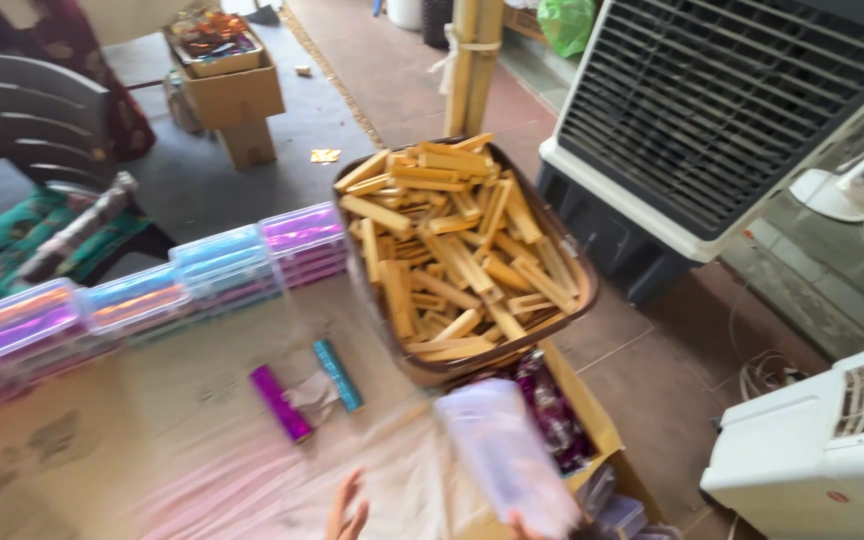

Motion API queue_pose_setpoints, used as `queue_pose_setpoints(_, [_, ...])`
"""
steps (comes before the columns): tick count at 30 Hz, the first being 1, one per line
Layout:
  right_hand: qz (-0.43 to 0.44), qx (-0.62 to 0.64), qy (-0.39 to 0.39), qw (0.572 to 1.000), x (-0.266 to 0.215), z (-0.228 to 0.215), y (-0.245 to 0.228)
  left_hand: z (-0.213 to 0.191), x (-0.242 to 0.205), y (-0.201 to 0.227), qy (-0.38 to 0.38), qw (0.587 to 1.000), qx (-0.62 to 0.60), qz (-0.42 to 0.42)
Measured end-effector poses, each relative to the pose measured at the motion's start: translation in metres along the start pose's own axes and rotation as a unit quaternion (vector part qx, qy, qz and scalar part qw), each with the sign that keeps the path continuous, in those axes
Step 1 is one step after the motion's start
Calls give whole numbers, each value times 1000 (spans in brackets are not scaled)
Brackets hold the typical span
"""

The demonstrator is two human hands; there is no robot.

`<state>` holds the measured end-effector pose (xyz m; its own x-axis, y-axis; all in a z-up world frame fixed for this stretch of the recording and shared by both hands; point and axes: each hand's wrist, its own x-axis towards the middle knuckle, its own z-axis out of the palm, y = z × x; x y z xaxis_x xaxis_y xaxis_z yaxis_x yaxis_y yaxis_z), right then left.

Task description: Wrapping small wooden blocks in foil and decorative plastic wrap and cleaning them with a cloth.

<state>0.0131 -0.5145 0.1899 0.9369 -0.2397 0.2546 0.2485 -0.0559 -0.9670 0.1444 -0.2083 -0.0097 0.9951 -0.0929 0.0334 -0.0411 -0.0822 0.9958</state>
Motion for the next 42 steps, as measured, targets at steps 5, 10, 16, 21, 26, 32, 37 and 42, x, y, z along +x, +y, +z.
queue_pose_setpoints(5, [19,59,-71,996,71,191,-9,-44,-7,175,-66,877,-468,-88])
queue_pose_setpoints(10, [-50,-109,-88,989,55,315,-32,-169,-21,162,178,920,-332,-105])
queue_pose_setpoints(16, [66,-137,-155,976,48,366,38,-280,-62,101,126,960,-200,-149])
queue_pose_setpoints(21, [141,-68,-260,953,8,398,108,-293,-43,147,152,946,-126,-255])
queue_pose_setpoints(26, [214,-144,-276,926,17,407,67,-304,-14,98,103,987,-2,-126])
queue_pose_setpoints(32, [223,20,-328,918,48,406,86,-294,-3,68,100,960,255,-60])
queue_pose_setpoints(37, [226,71,-347,907,73,392,81,-257,-8,126,19,864,431,-260])
queue_pose_setpoints(42, [88,-205,-307,925,91,372,99,-263,0,108,96,865,445,-212])
